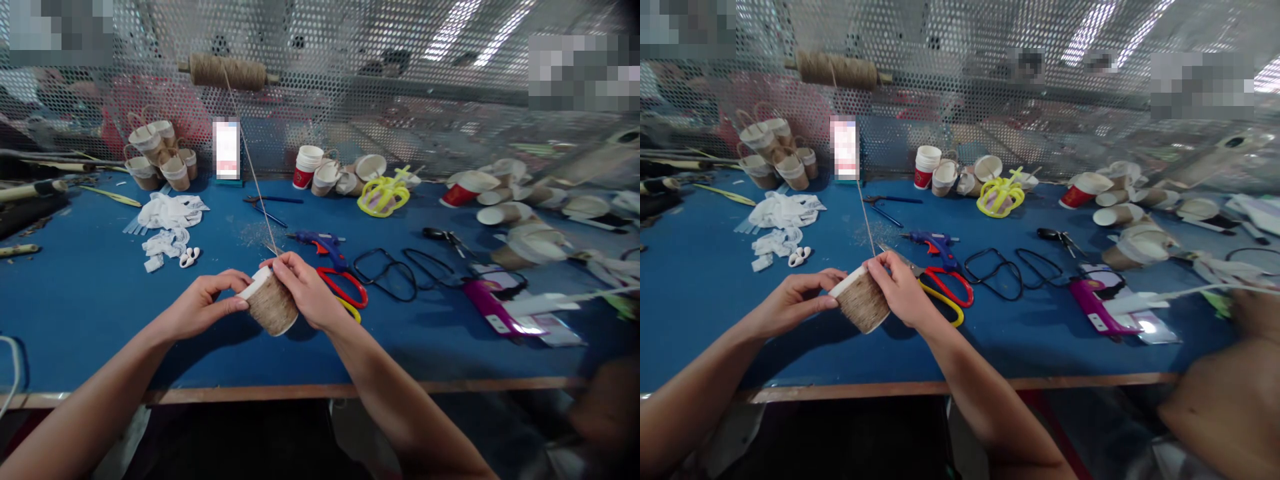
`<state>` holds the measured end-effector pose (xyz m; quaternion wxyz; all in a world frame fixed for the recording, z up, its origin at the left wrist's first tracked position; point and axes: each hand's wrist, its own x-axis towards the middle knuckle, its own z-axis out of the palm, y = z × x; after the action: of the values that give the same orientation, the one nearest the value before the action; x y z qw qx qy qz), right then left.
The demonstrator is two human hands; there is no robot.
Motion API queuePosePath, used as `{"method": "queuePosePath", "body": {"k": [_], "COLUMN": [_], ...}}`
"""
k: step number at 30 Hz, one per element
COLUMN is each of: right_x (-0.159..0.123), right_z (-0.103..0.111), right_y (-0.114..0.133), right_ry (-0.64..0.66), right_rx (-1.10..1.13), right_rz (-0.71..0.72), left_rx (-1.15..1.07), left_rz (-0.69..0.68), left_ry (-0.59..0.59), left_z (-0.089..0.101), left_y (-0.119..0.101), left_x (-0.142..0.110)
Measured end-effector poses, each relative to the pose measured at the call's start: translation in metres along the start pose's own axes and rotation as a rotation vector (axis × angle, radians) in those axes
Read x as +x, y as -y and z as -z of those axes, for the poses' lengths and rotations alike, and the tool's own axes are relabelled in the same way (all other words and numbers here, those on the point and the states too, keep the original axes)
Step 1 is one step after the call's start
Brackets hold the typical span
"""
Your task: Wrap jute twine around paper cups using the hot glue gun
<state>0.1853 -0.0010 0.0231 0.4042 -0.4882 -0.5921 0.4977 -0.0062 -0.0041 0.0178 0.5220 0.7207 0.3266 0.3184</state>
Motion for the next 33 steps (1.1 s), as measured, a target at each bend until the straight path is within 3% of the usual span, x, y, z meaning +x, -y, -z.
{"method": "queuePosePath", "body": {"k": [11, 15, 18, 22, 28, 33], "right_x": [0.0, -0.001, -0.001, 0.001, 0.015, 0.023], "right_z": [-0.004, -0.011, -0.015, -0.015, -0.009, 0.002], "right_y": [-0.004, -0.01, -0.013, -0.01, 0.002, 0.014], "right_ry": [-0.081, -0.091, -0.07, -0.013, 0.021, -0.038], "right_rx": [-0.226, -0.383, -0.402, -0.232, 0.221, 0.43], "right_rz": [0.167, 0.339, 0.382, 0.294, -0.022, -0.061], "left_rx": [0.152, 0.15, 0.091, 0.078, 0.146, 0.131], "left_rz": [0.06, 0.131, 0.158, 0.149, 0.124, 0.107], "left_ry": [0.022, -0.054, -0.107, -0.134, -0.147, -0.169], "left_z": [-0.004, -0.012, -0.017, -0.019, -0.018, -0.019], "left_y": [-0.003, -0.006, -0.007, -0.004, -0.002, -0.003], "left_x": [0.003, 0.006, 0.008, 0.008, 0.006, 0.006]}}
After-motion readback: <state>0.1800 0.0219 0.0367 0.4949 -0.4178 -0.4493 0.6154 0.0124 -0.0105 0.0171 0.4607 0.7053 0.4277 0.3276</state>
